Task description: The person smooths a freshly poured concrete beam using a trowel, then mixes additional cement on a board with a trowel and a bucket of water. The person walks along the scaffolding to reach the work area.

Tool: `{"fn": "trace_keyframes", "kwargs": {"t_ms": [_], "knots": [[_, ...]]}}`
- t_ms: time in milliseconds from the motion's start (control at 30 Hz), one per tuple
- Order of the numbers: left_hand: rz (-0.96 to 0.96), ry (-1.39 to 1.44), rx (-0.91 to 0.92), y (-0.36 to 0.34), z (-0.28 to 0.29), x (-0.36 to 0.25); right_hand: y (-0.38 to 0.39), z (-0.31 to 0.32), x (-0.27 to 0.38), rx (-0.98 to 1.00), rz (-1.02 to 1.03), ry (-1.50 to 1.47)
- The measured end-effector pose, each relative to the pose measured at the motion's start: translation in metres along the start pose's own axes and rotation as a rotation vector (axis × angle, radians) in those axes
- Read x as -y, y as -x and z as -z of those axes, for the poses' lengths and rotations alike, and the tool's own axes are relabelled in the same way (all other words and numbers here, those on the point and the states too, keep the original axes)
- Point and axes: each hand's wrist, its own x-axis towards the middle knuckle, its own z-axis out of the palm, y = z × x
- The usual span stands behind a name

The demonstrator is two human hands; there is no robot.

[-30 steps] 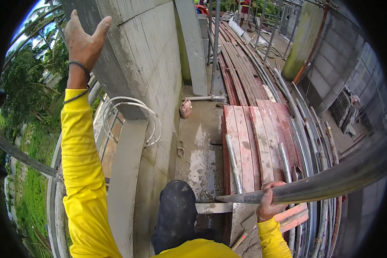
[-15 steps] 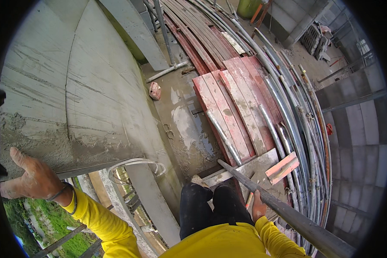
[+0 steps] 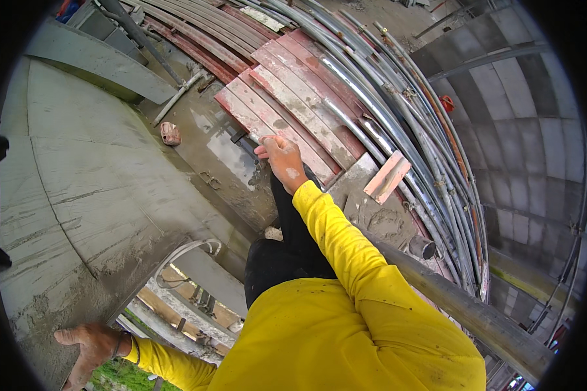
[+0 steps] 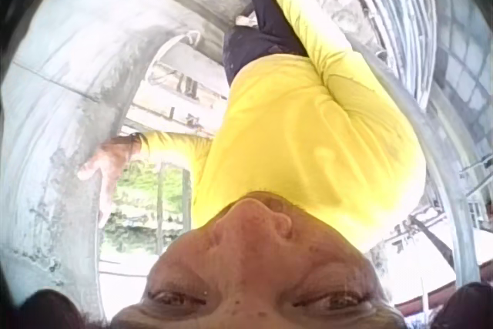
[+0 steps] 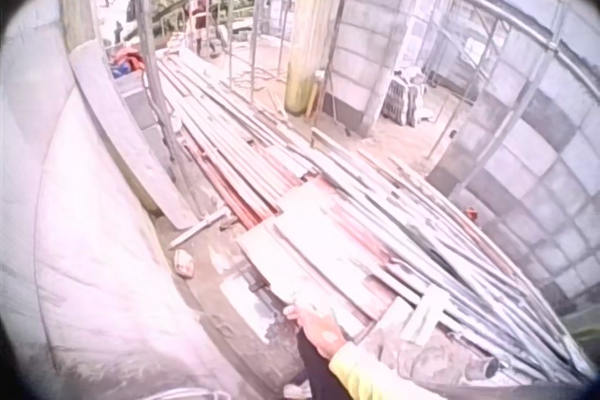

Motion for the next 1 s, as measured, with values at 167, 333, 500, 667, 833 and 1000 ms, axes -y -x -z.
{"fn": "trace_keyframes", "kwargs": {"t_ms": [167, 333, 500, 667, 833, 1000], "knots": [[0.048, 0.124, -0.03, 0.005, -0.018, -0.046, -0.084, 0.068, -0.036, -0.357, -0.001, 0.607], [-0.021, -0.013, 0.002, 0.038, -0.052, -0.119, -0.153, 0.153, -0.132, -0.033, -0.458, 0.703], [-0.075, -0.068, 0.211, 0.099, -0.111, -0.22, -0.193, 0.181, -0.158, 0.314, -0.698, 0.436], [-0.015, 0.069, 0.731, 0.169, -0.147, -0.295, -0.279, 0.168, -0.011, 0.486, -0.942, 0.516], [0.164, 0.246, 1.61, 0.213, -0.163, -0.33, -0.366, 0.149, 0.116, 0.404, -0.741, 0.627], [0.319, 0.211, 2.214, 0.214, -0.178, -0.351, -0.439, 0.147, 0.067, 0.138, -0.49, 0.718]]}}
